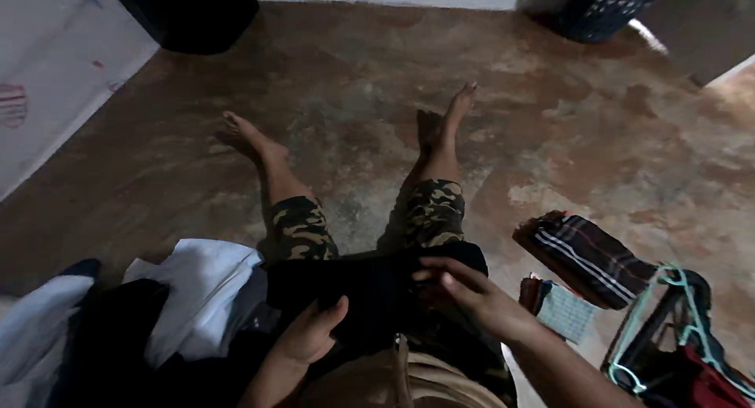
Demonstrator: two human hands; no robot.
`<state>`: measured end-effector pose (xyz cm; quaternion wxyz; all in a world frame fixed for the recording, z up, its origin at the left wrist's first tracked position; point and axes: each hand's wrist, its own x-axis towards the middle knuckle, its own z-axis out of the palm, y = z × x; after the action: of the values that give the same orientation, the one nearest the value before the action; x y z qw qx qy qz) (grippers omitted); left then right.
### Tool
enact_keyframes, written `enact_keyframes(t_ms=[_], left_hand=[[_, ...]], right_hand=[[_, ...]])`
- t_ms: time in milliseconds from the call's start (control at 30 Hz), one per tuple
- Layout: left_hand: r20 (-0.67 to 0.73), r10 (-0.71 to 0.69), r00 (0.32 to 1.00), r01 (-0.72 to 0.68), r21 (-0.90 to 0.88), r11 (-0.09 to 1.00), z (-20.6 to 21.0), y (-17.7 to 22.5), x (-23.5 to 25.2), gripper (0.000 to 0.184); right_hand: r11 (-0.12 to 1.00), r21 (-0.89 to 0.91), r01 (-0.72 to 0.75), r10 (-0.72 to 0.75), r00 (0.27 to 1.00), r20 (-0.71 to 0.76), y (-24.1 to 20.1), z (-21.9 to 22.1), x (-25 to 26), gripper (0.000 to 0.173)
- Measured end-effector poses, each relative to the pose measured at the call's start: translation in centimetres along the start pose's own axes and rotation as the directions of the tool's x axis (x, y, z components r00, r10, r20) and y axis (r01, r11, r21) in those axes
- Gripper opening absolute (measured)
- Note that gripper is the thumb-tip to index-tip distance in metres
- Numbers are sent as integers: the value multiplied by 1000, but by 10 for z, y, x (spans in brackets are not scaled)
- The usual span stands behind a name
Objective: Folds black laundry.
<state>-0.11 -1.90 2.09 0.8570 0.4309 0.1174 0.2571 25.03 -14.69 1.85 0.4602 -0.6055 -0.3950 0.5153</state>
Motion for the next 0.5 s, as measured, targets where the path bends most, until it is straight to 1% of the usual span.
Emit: enact_keyframes(t_ms=[33, 67, 100, 133, 167, 200, 233, 300, 333, 400, 433, 467, 500], left_hand=[[7, -14, 1000, 14, 34, 999, -3, -2, -3, 28], [38, -35, 999, 33, 73, 997, -10, -5, -8, 30], [43, -46, 998, 41, 112, 993, -14, -8, -11, 32], [27, -48, 998, 44, 145, 988, -16, -9, -15, 34], [-7, -45, 999, 45, 169, 985, -18, -9, -18, 37], [-57, -43, 997, 53, 190, 980, -21, -7, -21, 40], [-105, -35, 994, 56, 200, 978, -24, -5, -26, 43], [-170, -3, 985, 34, 184, 982, -36, 3, -35, 48], [-198, 14, 980, 19, 166, 986, -42, 9, -40, 50], [-307, 38, 951, 13, 162, 987, -45, 26, -50, 50], [-352, 60, 934, 5, 180, 984, -43, 35, -53, 45], [-375, 98, 922, -16, 216, 976, -40, 44, -55, 35], [-320, 133, 938, -50, 255, 966, -46, 50, -58, 24]], right_hand=[[998, 67, -14, 11, 999, 49, -7, 17, 14, 56], [993, 116, -6, -2, 997, 74, -11, 33, 25, 52], [989, 145, 24, -34, 997, 66, -12, 46, 35, 40], [986, 148, 72, -78, 997, 30, -10, 56, 43, 25], [983, 131, 126, -123, 992, -28, -8, 62, 48, 19], [978, 122, 167, -155, 983, -99, -6, 64, 52, 21], [974, 131, 185, -161, 971, -175, -4, 62, 54, 22], [963, 191, 188, -118, 939, -324, -6, 48, 55, 24], [953, 228, 200, -98, 914, -393, -7, 37, 54, 26], [922, 288, 257, -78, 854, -515, -12, 14, 49, 26], [912, 289, 292, -85, 822, -563, -16, 3, 45, 26], [905, 268, 331, -114, 794, -597, -18, -8, 41, 27], [900, 226, 372, -164, 771, -616, -18, -19, 37, 28]])
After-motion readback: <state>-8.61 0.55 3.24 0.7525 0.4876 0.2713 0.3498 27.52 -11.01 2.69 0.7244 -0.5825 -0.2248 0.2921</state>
